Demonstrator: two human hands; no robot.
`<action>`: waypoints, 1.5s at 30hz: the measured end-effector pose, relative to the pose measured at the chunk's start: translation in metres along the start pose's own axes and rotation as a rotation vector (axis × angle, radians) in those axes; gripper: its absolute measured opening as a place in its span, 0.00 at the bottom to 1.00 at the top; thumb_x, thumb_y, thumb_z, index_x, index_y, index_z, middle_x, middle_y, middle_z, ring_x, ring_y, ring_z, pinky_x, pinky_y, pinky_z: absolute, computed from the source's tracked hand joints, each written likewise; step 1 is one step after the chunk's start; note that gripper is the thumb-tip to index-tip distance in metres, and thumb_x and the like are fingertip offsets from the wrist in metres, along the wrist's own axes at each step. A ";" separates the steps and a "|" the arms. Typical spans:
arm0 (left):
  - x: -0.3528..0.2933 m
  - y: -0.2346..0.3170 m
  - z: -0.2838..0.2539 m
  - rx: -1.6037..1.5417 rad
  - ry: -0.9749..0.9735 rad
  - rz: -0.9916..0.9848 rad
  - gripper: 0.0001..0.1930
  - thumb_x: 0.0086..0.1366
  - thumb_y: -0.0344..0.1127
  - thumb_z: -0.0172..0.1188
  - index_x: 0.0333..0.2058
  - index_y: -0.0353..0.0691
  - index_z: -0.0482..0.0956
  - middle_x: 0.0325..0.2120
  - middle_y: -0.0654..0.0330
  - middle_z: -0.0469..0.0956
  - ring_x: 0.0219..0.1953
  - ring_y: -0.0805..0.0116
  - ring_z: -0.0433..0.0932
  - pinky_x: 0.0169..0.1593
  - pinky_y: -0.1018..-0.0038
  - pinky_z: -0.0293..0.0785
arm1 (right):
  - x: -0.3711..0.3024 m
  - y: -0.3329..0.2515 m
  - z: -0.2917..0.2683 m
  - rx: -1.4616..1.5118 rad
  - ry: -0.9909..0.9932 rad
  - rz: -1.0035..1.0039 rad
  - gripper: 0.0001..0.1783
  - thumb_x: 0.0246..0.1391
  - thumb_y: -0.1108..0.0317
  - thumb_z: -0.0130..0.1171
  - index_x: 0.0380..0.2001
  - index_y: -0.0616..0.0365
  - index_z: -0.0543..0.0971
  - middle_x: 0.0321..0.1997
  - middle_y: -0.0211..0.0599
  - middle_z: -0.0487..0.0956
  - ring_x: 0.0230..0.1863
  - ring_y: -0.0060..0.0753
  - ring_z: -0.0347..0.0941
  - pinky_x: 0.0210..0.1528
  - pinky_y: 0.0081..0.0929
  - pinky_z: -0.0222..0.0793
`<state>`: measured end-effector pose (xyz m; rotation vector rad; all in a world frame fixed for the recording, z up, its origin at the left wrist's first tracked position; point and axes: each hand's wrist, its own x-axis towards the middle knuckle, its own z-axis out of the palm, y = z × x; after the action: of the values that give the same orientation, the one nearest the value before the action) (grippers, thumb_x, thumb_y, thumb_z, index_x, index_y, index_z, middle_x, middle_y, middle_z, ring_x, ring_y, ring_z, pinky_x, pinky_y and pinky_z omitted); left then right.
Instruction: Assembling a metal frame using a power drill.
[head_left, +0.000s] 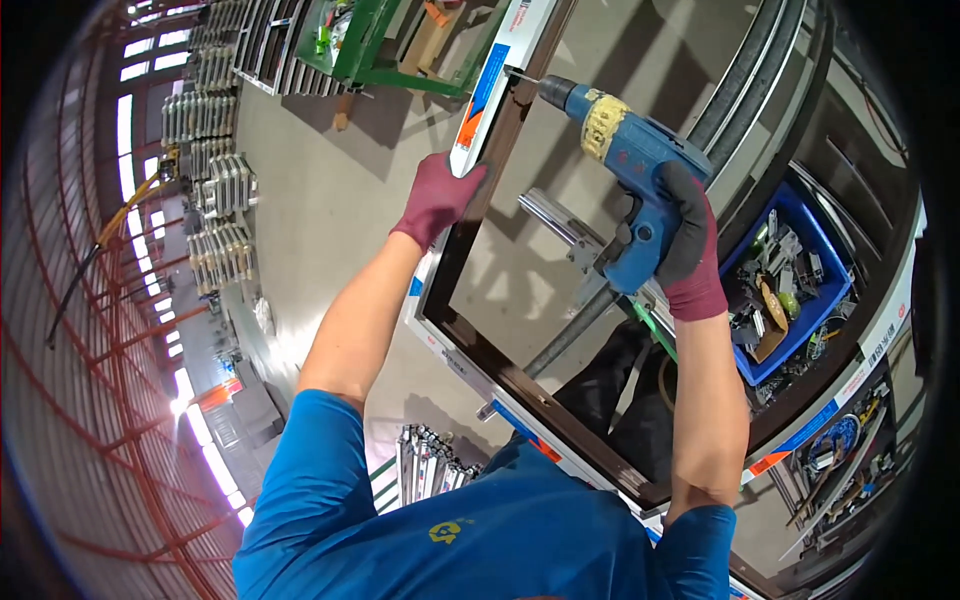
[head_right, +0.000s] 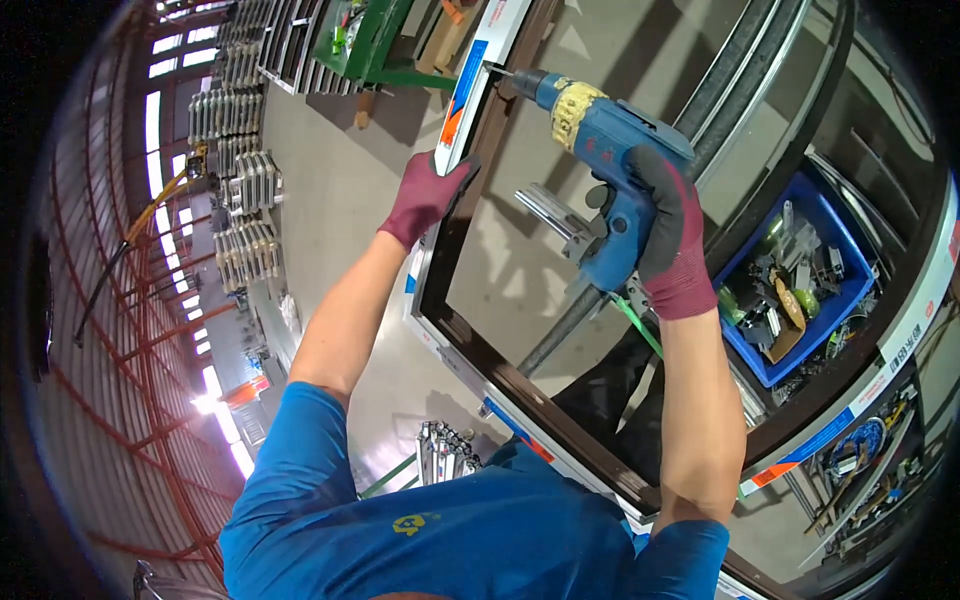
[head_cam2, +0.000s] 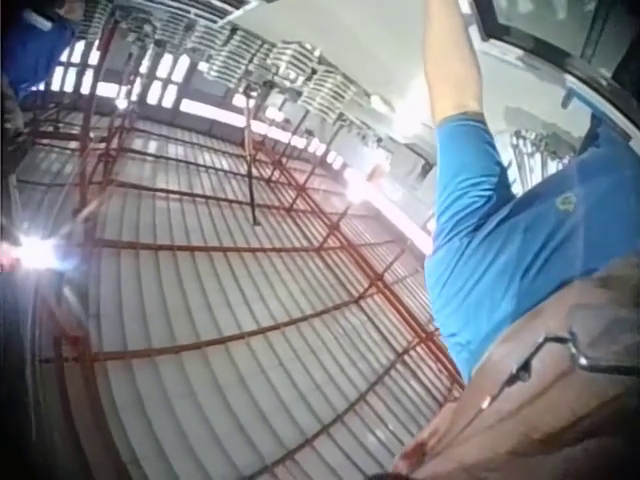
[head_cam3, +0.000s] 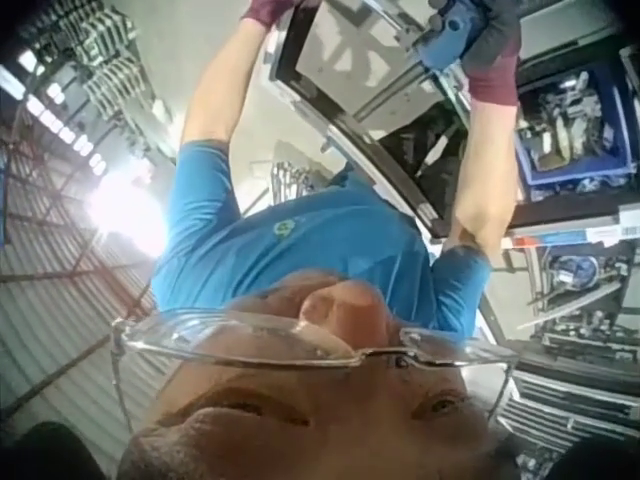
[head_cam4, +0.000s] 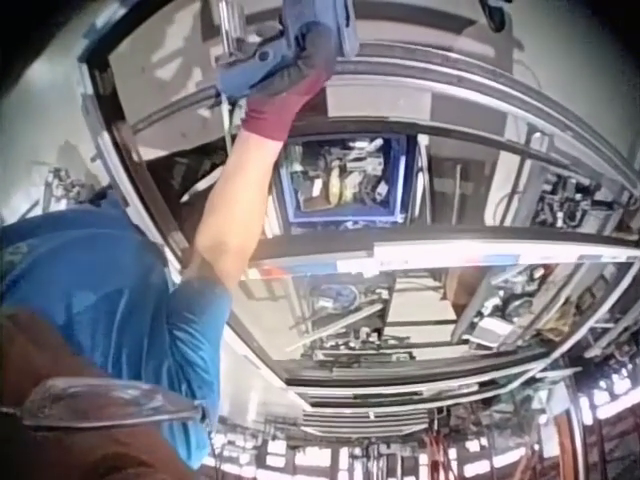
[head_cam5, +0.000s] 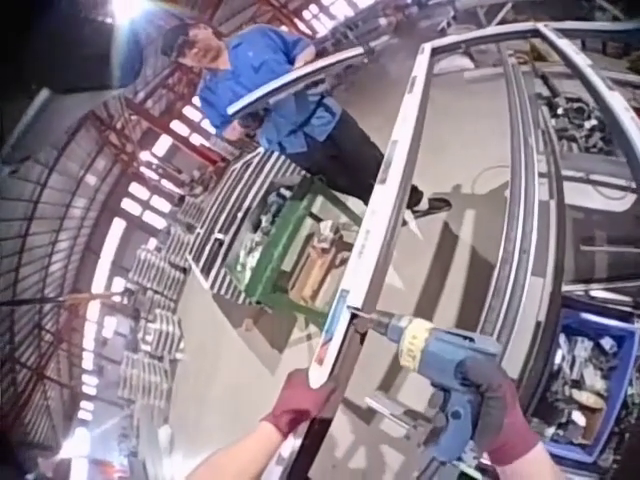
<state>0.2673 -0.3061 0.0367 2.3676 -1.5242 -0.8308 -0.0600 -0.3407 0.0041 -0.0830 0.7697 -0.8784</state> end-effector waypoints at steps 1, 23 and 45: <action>-0.001 -0.003 0.000 -0.013 -0.005 0.006 0.17 0.65 0.40 0.67 0.42 0.29 0.83 0.31 0.47 0.85 0.34 0.56 0.83 0.43 0.64 0.77 | 0.003 0.001 -0.007 -0.013 -0.063 0.033 0.25 0.65 0.48 0.58 0.47 0.62 0.79 0.31 0.41 0.83 0.22 0.37 0.80 0.23 0.33 0.80; 0.004 -0.019 0.007 -0.232 -0.030 -0.059 0.13 0.66 0.35 0.69 0.40 0.29 0.83 0.30 0.65 0.83 0.32 0.81 0.74 0.38 0.75 0.73 | 0.016 0.005 -0.009 0.009 -0.067 0.100 0.23 0.65 0.48 0.59 0.42 0.60 0.79 0.25 0.38 0.81 0.20 0.30 0.77 0.24 0.29 0.77; 0.030 -0.025 -0.001 -0.309 -0.087 -0.044 0.14 0.62 0.37 0.69 0.35 0.29 0.81 0.24 0.61 0.80 0.27 0.75 0.73 0.34 0.71 0.73 | 0.033 0.013 0.018 -0.208 0.010 -0.040 0.24 0.64 0.45 0.61 0.41 0.59 0.79 0.23 0.34 0.78 0.19 0.26 0.74 0.22 0.26 0.73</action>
<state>0.2961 -0.3217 0.0157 2.1709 -1.2689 -1.1047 -0.0269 -0.3597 -0.0069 -0.2786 0.8697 -0.8354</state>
